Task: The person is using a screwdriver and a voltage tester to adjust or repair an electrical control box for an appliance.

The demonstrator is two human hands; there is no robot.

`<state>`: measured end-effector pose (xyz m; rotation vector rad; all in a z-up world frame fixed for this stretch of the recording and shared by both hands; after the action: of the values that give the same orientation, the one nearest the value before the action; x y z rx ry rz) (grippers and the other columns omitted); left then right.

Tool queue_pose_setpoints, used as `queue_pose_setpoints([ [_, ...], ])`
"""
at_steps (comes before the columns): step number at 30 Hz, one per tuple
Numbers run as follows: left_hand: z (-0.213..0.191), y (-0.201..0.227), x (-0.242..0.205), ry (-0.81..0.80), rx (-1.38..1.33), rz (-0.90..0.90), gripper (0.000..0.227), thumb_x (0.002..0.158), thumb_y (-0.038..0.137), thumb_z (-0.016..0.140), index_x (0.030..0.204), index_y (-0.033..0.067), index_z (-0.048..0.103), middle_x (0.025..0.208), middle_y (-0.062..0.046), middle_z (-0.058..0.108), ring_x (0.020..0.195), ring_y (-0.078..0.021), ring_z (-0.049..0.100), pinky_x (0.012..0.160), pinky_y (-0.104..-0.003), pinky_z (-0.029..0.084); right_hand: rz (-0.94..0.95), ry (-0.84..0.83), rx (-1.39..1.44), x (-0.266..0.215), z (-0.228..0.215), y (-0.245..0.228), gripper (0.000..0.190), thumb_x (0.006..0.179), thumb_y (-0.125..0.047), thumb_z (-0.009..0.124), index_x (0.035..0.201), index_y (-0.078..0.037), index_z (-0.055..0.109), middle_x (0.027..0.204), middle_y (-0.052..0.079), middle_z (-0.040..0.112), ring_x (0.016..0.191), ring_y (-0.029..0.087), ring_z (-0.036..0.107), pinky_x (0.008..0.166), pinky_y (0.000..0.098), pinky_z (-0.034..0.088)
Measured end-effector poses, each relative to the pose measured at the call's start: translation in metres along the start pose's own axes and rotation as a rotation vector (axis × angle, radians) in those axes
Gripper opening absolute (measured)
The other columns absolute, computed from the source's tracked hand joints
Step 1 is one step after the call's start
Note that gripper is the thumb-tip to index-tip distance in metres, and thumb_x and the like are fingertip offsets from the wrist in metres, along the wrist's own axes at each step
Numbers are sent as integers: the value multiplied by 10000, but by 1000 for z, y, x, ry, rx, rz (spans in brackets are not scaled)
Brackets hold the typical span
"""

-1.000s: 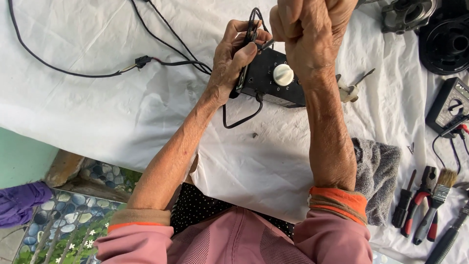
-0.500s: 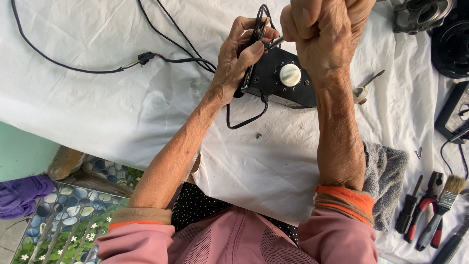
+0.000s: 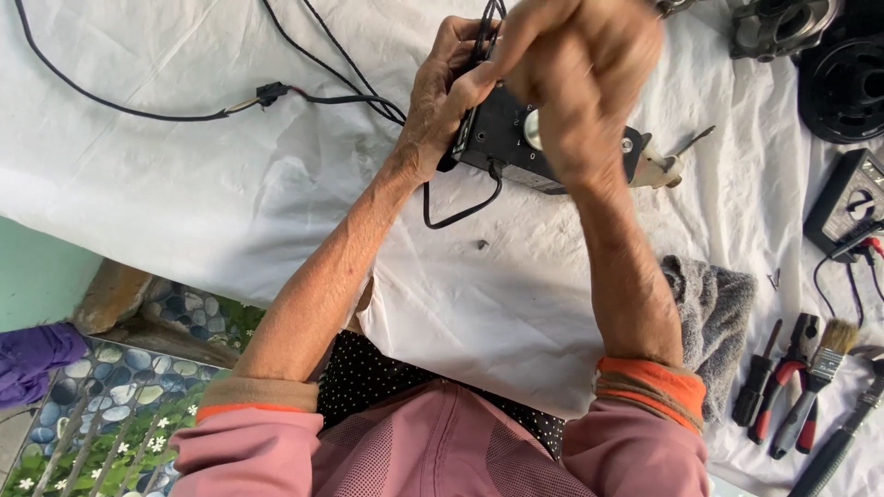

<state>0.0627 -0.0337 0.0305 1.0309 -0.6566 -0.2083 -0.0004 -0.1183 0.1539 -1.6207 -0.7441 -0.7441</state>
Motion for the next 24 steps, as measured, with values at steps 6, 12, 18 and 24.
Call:
queue_pose_setpoints([
  [6, -3, -6, -1, -31, 5, 42, 334, 973, 253, 579, 1291, 171, 518, 1104, -36, 666, 927, -98, 579, 843, -275, 488, -224, 84, 137, -14, -49, -18, 443, 1117, 33, 346, 1468, -131, 561, 518, 159, 338, 363, 223, 224, 354, 419, 292],
  [12, -5, -9, 0, -18, 29, 56, 325, 972, 217, 568, 1289, 162, 521, 1092, -55, 670, 880, -92, 579, 803, -248, 484, 232, -393, -677, -7, -29, -38, 135, 1070, 203, 836, 1172, 128, 790, 779, 119, 640, 564, 134, 461, 466, 262, 323],
  [18, -7, -10, 2, 7, 71, 80, 303, 980, 184, 562, 1282, 197, 538, 1078, -41, 687, 888, -81, 592, 799, -235, 487, 280, -633, -904, -40, -32, -15, 167, 916, 48, 810, 1069, -18, 791, 1030, 102, 764, 667, 137, 662, 554, 241, 526],
  [24, -7, -12, 1, 1, 79, 62, 320, 975, 203, 565, 1292, 182, 531, 1079, -43, 682, 859, -80, 565, 766, -237, 469, 322, -585, -938, -50, -32, -7, 180, 883, -27, 850, 1048, -28, 778, 1015, 79, 686, 669, 172, 635, 587, 308, 521],
])
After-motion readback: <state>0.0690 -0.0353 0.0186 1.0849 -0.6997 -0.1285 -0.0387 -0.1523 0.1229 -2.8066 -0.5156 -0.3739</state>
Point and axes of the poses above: each hand's wrist, its own x-axis towards the middle knuckle, its own z-axis out of the palm, y = z × x, the point moved 8 cm from there along x, towards the middle knuckle
